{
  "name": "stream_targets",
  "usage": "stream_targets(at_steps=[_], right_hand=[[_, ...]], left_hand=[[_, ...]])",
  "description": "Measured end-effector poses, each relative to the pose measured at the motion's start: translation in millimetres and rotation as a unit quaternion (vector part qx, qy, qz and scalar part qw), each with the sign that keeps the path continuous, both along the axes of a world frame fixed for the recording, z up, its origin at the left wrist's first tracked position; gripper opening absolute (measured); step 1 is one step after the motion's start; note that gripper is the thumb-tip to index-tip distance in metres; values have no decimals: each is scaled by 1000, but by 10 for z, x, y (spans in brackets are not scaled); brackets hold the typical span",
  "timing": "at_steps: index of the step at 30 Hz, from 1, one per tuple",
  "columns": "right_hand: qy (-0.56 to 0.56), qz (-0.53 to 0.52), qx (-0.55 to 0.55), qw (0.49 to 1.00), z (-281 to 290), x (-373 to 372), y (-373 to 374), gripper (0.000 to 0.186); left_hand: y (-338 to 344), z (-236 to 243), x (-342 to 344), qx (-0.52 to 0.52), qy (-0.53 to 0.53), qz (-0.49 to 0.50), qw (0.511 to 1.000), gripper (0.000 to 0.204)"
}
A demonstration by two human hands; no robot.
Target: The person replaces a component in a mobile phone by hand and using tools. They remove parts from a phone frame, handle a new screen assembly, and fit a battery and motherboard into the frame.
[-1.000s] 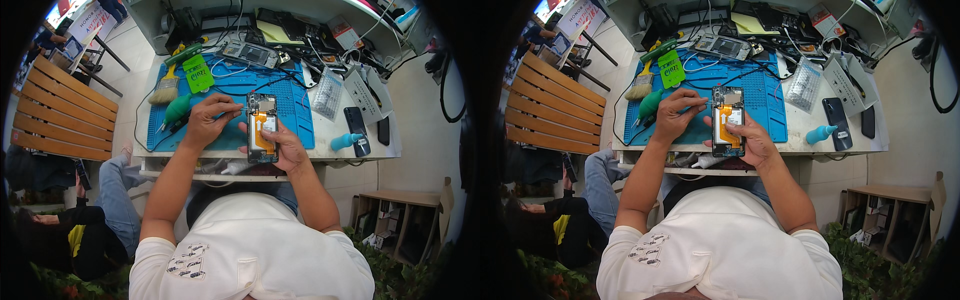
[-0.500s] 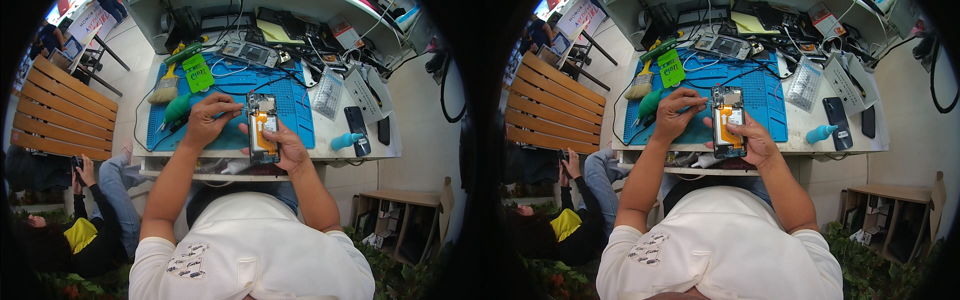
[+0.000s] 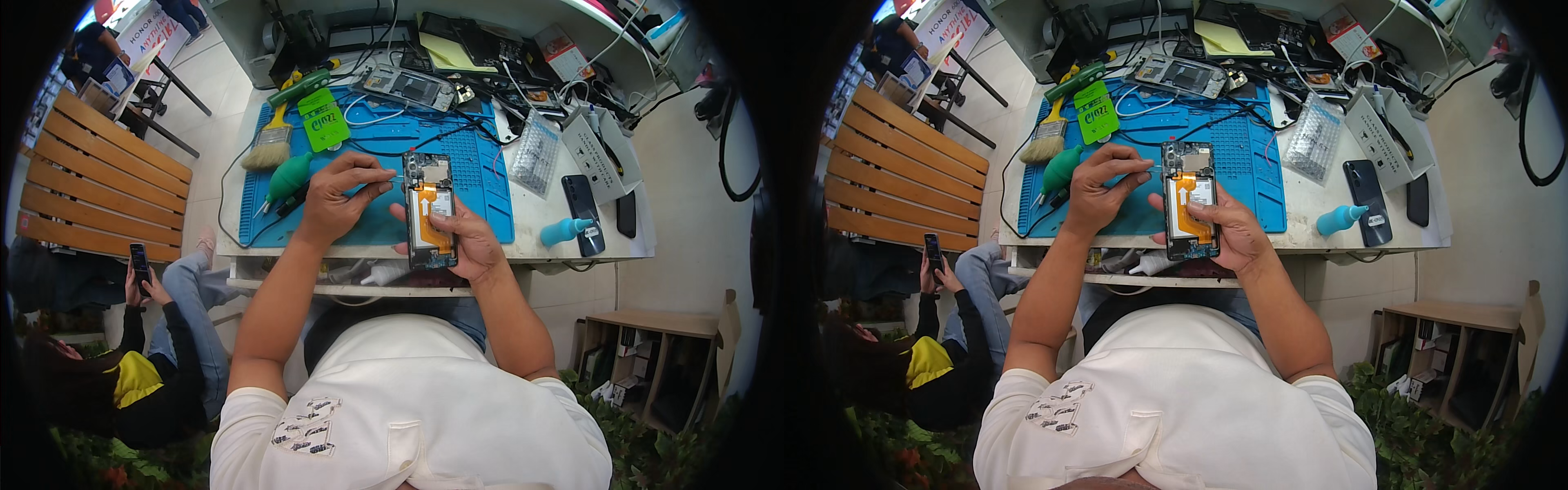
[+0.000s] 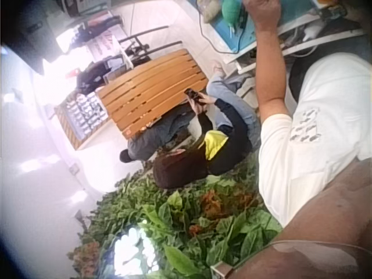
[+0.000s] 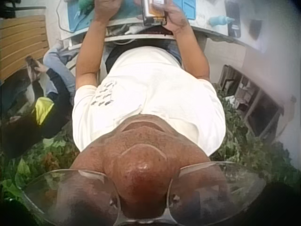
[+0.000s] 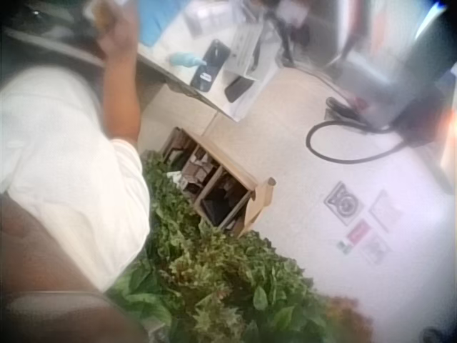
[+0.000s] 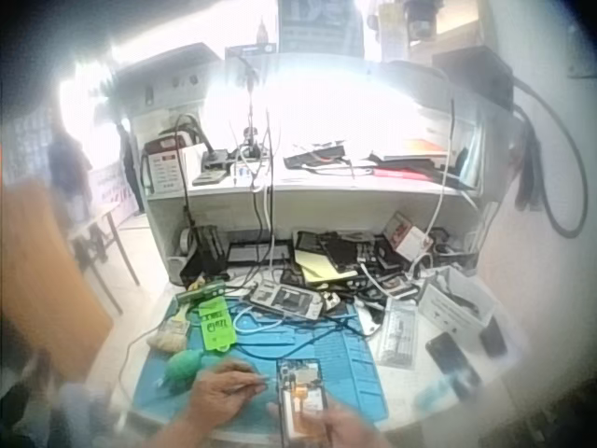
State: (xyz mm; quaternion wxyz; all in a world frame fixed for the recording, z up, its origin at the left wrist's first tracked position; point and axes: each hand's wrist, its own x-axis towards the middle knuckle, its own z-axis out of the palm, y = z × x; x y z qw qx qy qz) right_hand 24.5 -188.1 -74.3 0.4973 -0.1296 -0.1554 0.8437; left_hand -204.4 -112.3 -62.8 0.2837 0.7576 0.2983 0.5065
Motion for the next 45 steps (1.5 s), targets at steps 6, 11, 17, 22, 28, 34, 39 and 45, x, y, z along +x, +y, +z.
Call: stream_targets(at_steps=[6,11,17,22,28,34,39,45], right_hand=[[-1,1,2,1000,5,1,-2,61],[-4,0,-3,1000,2,0,-5,62],[3,2,-1,1000,-3,-1,-3,63],[1,1,2,1000,-7,-1,0,62],[2,0,-1,1000,-12,-3,0,63],[-36,-13,7,999,31,-29,-19,61],[-74,-26,22,997,110,-45,-32,56],[-337,-152,138,919,173,-216,22,60]], left_hand=[[1,-5,-3,-1,2,-2,1000,31],[3,-10,-1,1,4,-3,1000,30],[7,-29,4,-5,-4,-2,1000,31],[8,-32,4,-7,-5,-4,1000,31],[6,-29,-1,-10,-4,-5,1000,31],[-10,98,-79,0,44,90,995,23],[40,97,-307,116,250,159,948,17],[-421,503,21,-206,43,27,977,25]])
